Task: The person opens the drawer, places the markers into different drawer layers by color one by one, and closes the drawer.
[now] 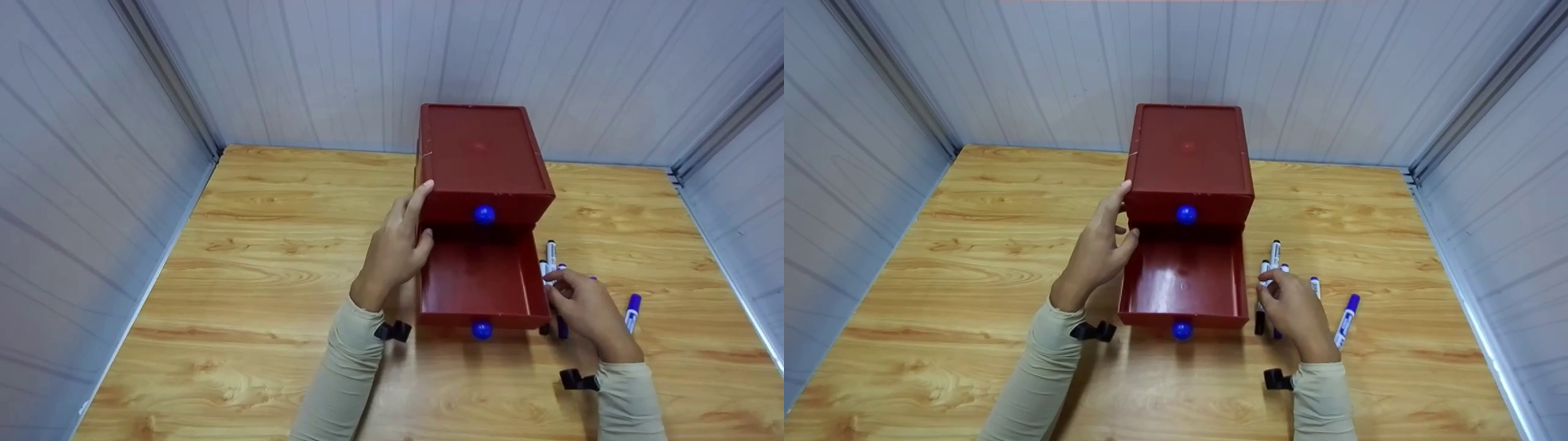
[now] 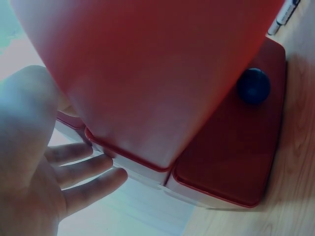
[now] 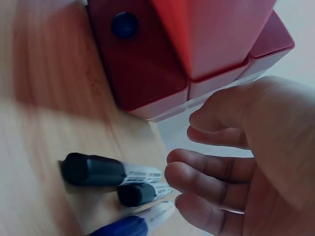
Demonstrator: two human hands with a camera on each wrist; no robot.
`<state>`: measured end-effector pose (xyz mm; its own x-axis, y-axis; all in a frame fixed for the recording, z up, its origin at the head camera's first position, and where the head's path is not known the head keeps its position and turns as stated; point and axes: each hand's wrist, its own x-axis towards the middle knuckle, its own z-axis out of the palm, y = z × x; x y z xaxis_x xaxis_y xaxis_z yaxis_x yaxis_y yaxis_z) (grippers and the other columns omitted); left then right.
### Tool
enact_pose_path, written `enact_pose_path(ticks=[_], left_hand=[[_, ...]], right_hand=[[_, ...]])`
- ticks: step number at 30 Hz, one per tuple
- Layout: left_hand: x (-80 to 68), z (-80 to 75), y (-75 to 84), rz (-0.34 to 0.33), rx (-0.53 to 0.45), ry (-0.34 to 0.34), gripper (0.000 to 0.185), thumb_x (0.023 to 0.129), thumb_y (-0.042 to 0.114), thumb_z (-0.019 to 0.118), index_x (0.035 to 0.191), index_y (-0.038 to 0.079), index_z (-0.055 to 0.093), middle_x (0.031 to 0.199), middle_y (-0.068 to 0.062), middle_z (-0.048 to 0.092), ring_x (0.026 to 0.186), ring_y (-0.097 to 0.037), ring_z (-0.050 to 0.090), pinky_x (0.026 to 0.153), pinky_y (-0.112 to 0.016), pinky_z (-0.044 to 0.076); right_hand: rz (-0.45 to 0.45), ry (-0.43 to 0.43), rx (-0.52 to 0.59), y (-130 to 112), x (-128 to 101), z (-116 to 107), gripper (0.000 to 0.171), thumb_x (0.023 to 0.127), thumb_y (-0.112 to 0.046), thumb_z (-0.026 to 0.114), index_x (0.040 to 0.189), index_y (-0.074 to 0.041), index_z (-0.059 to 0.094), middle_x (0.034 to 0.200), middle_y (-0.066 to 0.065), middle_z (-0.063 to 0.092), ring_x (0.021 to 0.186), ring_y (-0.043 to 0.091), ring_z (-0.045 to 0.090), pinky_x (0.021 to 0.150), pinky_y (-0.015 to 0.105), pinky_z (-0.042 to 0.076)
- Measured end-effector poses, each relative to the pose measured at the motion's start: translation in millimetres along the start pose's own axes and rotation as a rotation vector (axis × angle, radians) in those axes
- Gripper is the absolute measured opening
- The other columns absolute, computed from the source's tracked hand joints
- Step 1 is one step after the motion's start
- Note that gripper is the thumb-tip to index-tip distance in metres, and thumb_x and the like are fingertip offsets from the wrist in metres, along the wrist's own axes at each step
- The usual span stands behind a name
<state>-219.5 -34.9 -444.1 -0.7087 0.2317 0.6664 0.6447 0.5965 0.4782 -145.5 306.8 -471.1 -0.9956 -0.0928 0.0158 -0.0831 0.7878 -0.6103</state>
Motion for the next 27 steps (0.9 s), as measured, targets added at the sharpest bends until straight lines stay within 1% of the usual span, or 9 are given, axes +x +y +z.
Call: enact_pose_path(ticks=[2,4,9,14,16,18,20,25,27], left_hand=[[0.4,-0.1,0.3,0.001,0.001,-0.002,0.079,0.088,0.007,0.061,0.157,0.026,0.029,0.131,-0.011,0.055,0.074,-0.021,0.046,0.054,-0.033,0.045],[0.9,-0.2,0.4,0.003,0.000,-0.004,0.079,0.088,0.007,0.061,0.157,0.026,0.029,0.131,-0.011,0.055,0.075,-0.021,0.046,0.055,-0.033,0.045],[0.2,-0.6,0.3,0.003,0.010,0.002,0.080,0.087,0.007,0.063,0.157,0.027,0.029,0.129,-0.012,0.055,0.075,-0.021,0.047,0.056,-0.034,0.046],[-2.5,0.1,-0.7,0.001,0.013,0.004,0.083,0.086,0.004,0.064,0.157,0.026,0.028,0.128,-0.011,0.055,0.078,-0.021,0.047,0.057,-0.035,0.046],[-3.0,0.2,-0.9,0.000,0.011,0.006,0.084,0.085,0.003,0.065,0.157,0.026,0.028,0.129,-0.012,0.055,0.078,-0.021,0.047,0.057,-0.035,0.046],[-3.4,0.3,-1.2,-0.002,0.011,0.005,0.084,0.085,0.003,0.065,0.157,0.026,0.028,0.129,-0.012,0.055,0.079,-0.021,0.047,0.057,-0.034,0.046],[-3.9,0.1,-1.5,0.000,0.013,0.006,0.083,0.086,0.003,0.063,0.157,0.026,0.028,0.130,-0.012,0.055,0.078,-0.021,0.046,0.056,-0.034,0.045],[-2.6,0.9,-1.8,0.014,0.018,0.011,0.083,0.086,0.003,0.063,0.157,0.025,0.028,0.133,-0.012,0.054,0.077,-0.020,0.045,0.055,-0.033,0.044],[-1.6,1.3,-1.6,0.017,0.018,0.013,0.083,0.085,0.003,0.064,0.157,0.026,0.028,0.134,-0.012,0.054,0.077,-0.020,0.046,0.056,-0.033,0.044]], right_hand=[[-0.008,-0.025,-0.030,1.4,1.5,1.8,0.025,0.099,-0.017,0.060,0.119,-0.004,0.068,0.095,0.009,0.070,0.085,0.023,0.065,0.072,0.038,0.052],[-0.023,-0.030,-0.059,2.7,2.9,3.9,0.026,0.100,-0.019,0.060,0.119,-0.004,0.068,0.097,0.010,0.069,0.087,0.025,0.064,0.074,0.043,0.051],[-0.059,-0.024,-0.127,5.7,5.7,10.0,0.029,0.100,-0.023,0.060,0.120,-0.004,0.069,0.096,0.011,0.066,0.088,0.028,0.061,0.077,0.048,0.048],[-0.025,-0.051,-0.151,5.4,5.9,13.7,0.040,0.101,-0.034,0.057,0.126,-0.005,0.067,0.103,0.013,0.062,0.091,0.029,0.060,0.077,0.050,0.050],[-0.008,-0.064,-0.162,4.1,5.9,14.6,0.043,0.101,-0.036,0.058,0.129,-0.005,0.065,0.106,0.014,0.060,0.092,0.031,0.061,0.077,0.051,0.051],[-0.007,-0.069,-0.184,3.0,5.3,15.7,0.044,0.099,-0.033,0.061,0.131,-0.003,0.064,0.107,0.015,0.059,0.092,0.032,0.061,0.078,0.052,0.051],[-0.043,-0.047,-0.225,2.7,5.3,18.1,0.041,0.096,-0.028,0.065,0.128,-0.002,0.065,0.103,0.014,0.058,0.088,0.032,0.060,0.075,0.052,0.051],[-0.121,-0.006,-0.291,1.7,6.1,21.7,0.030,0.089,-0.019,0.069,0.115,-0.003,0.071,0.093,0.010,0.058,0.078,0.026,0.057,0.068,0.049,0.049],[-0.114,-0.022,-0.292,1.4,6.6,21.7,0.026,0.089,-0.017,0.069,0.111,-0.005,0.071,0.092,0.009,0.059,0.077,0.025,0.058,0.067,0.049,0.049]])
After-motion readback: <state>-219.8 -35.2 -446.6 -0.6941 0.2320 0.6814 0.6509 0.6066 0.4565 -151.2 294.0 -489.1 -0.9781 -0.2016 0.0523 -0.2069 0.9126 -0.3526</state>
